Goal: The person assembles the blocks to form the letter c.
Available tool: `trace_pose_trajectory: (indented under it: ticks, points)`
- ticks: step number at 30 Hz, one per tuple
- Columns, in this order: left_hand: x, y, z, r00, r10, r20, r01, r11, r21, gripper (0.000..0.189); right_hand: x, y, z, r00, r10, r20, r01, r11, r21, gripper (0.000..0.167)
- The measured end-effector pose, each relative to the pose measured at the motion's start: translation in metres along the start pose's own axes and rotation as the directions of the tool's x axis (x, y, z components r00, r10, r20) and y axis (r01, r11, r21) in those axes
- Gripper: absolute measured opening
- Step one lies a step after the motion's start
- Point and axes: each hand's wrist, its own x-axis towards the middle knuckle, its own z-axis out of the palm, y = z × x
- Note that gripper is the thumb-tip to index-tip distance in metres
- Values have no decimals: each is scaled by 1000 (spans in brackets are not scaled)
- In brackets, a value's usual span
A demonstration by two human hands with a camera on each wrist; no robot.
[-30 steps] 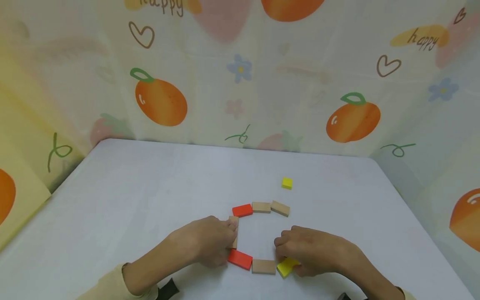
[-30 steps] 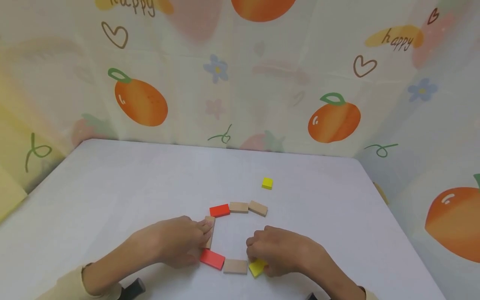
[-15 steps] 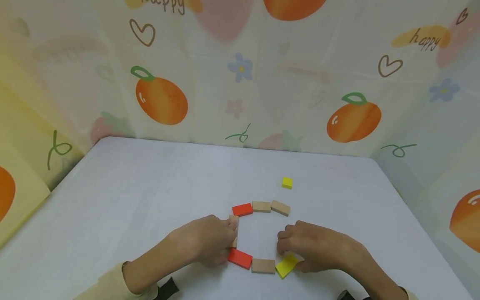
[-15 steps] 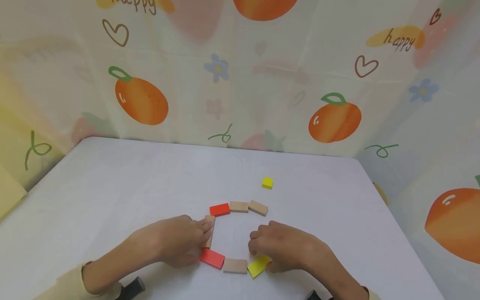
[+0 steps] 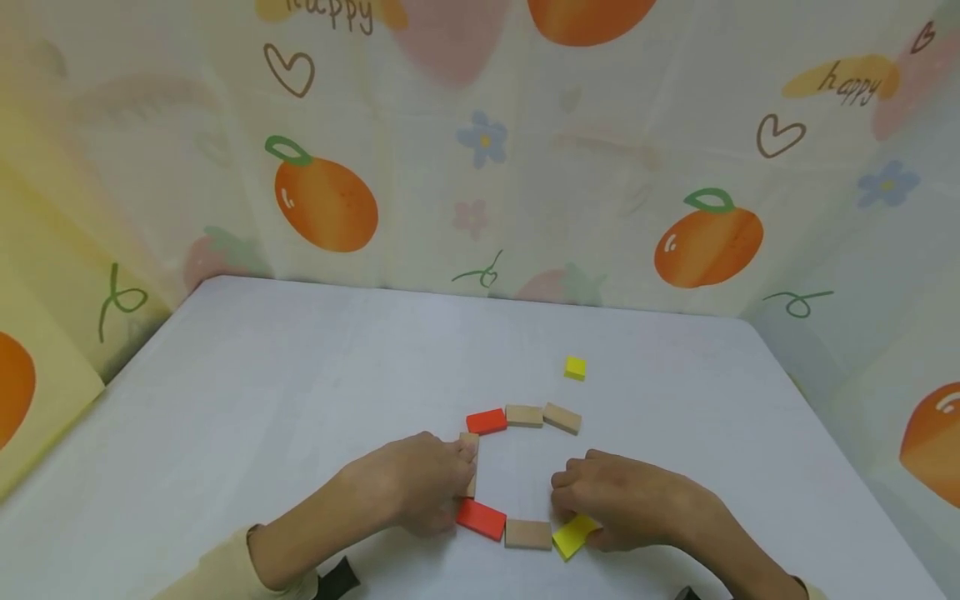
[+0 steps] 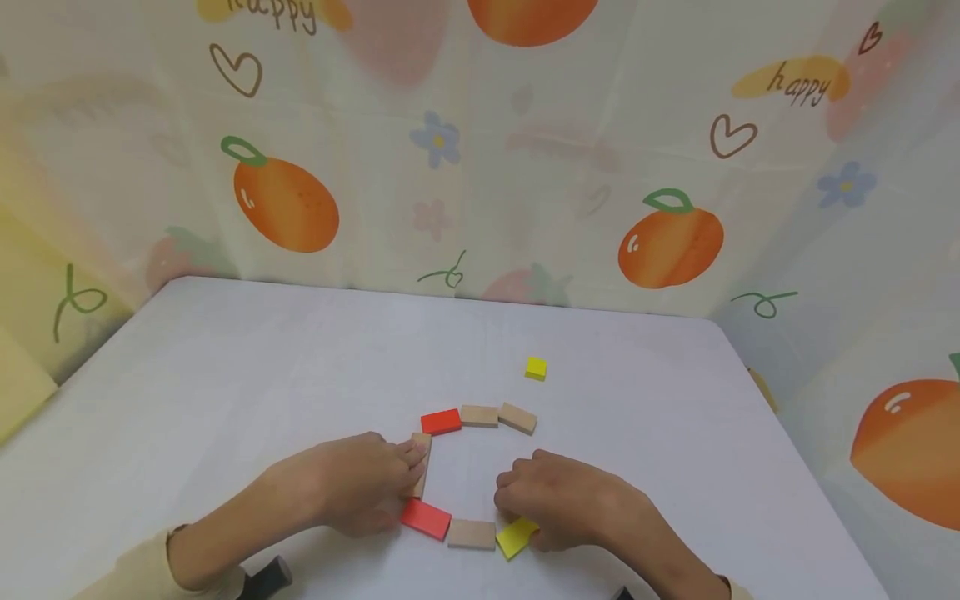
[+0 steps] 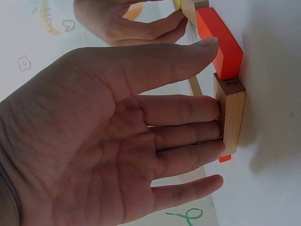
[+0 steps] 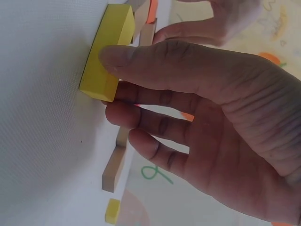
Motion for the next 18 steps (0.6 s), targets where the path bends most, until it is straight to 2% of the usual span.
trace_pose_trajectory:
  ticks: [6, 18]
  points:
    - [0, 0, -1, 1000, 1, 3, -1, 999, 33, 74, 1, 1, 0, 1000, 7, 8, -7, 1000, 6, 25]
    - [0, 1, -1, 1000, -7, 11, 7, 1000, 18, 74, 0, 0, 2, 1000, 20, 20, -21, 1000, 21, 24]
